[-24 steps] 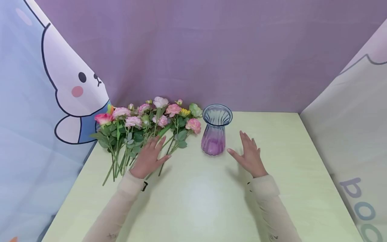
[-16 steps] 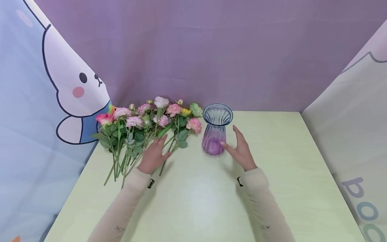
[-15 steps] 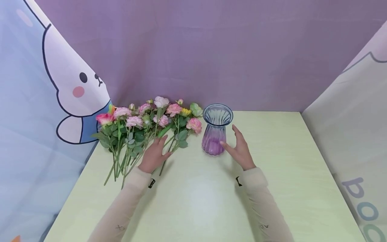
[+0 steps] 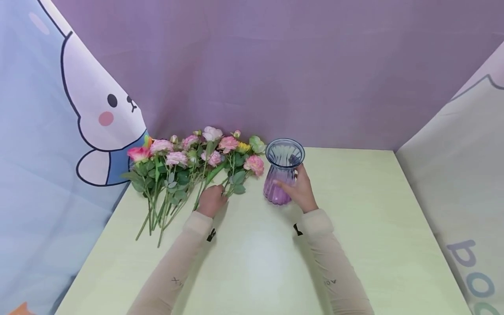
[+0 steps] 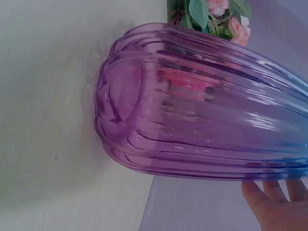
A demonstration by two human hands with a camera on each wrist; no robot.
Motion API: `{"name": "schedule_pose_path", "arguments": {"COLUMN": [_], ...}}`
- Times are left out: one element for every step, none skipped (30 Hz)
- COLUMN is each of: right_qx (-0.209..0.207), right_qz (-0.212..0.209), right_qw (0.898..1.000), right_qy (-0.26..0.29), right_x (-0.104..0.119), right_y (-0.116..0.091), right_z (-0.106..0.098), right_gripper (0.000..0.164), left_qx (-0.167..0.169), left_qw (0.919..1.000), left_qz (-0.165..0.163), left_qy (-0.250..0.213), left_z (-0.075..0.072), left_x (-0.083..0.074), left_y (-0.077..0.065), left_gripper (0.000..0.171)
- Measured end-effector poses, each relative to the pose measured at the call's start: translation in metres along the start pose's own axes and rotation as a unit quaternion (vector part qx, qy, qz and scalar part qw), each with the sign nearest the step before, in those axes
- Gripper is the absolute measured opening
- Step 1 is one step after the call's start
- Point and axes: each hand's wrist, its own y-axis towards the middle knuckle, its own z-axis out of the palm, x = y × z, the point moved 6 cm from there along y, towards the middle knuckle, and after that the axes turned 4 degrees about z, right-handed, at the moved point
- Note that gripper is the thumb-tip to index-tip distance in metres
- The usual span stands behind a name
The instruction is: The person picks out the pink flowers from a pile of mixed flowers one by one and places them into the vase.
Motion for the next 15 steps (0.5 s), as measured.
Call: {"name": "schedule_pose_path", "arguments": {"right_qx": [-0.003,-0.006,-0.011,-0.014,-0.018,-0.02,-0.022,-0.023,-0.024,-0.024,-0.023,-0.022,-0.022,-0.022,-0.021], "right_qz": [0.004,0.009,0.014,0.02,0.025,0.026,0.025,0.024,0.022,0.02,0.019,0.018,0.019,0.019,0.02], "right_qw": [1.0,1.0,1.0,1.0,0.999,0.999,0.999,0.999,0.999,0.999,0.999,0.999,0.999,0.999,0.999], "right_qy": [-0.001,-0.006,-0.011,-0.014,-0.022,-0.028,-0.033,-0.035,-0.036,-0.037,-0.039,-0.039,-0.042,-0.043,-0.043], "right_x": [-0.006,-0.011,-0.017,-0.022,-0.025,-0.027,-0.028,-0.029,-0.03,-0.029,-0.029,-0.029,-0.029,-0.028,-0.027], "right_y": [0.003,0.005,0.007,0.009,0.01,0.011,0.012,0.012,0.012,0.012,0.012,0.012,0.011,0.011,0.01], "right_z": [0.001,0.001,0.002,0.003,0.004,0.005,0.006,0.007,0.007,0.008,0.008,0.008,0.007,0.007,0.007], "right_gripper": [0.091,0.092,0.093,0.094,0.095,0.095,0.095,0.095,0.095,0.094,0.093,0.093,0.093,0.092,0.092], "left_qx": [0.002,0.003,0.004,0.005,0.006,0.007,0.009,0.01,0.011,0.012,0.013,0.013,0.012,0.011,0.008], "left_qw": [0.9999,0.9998,0.9996,0.9993,0.999,0.9988,0.9987,0.9986,0.9985,0.9984,0.9985,0.9985,0.9985,0.9985,0.9983], "left_qz": [-0.004,-0.009,-0.013,-0.017,-0.021,-0.026,-0.032,-0.037,-0.04,-0.044,-0.045,-0.046,-0.045,-0.044,-0.046], "left_qy": [-0.009,-0.018,-0.025,-0.032,-0.039,-0.04,-0.039,-0.036,-0.034,-0.033,-0.029,-0.027,-0.028,-0.031,-0.037], "left_z": [0.002,0.003,0.004,0.005,0.006,0.007,0.007,0.008,0.008,0.008,0.008,0.008,0.007,0.007,0.006], "left_x": [-0.001,-0.001,-0.002,-0.003,-0.003,-0.003,-0.004,-0.004,-0.004,-0.004,-0.005,-0.006,-0.006,-0.007,-0.007], "left_y": [0.003,0.005,0.007,0.009,0.011,0.012,0.014,0.015,0.016,0.017,0.018,0.018,0.019,0.02,0.02], "left_gripper": [0.018,0.018,0.018,0.019,0.019,0.018,0.017,0.016,0.015,0.014,0.013,0.013,0.012,0.012,0.012]}}
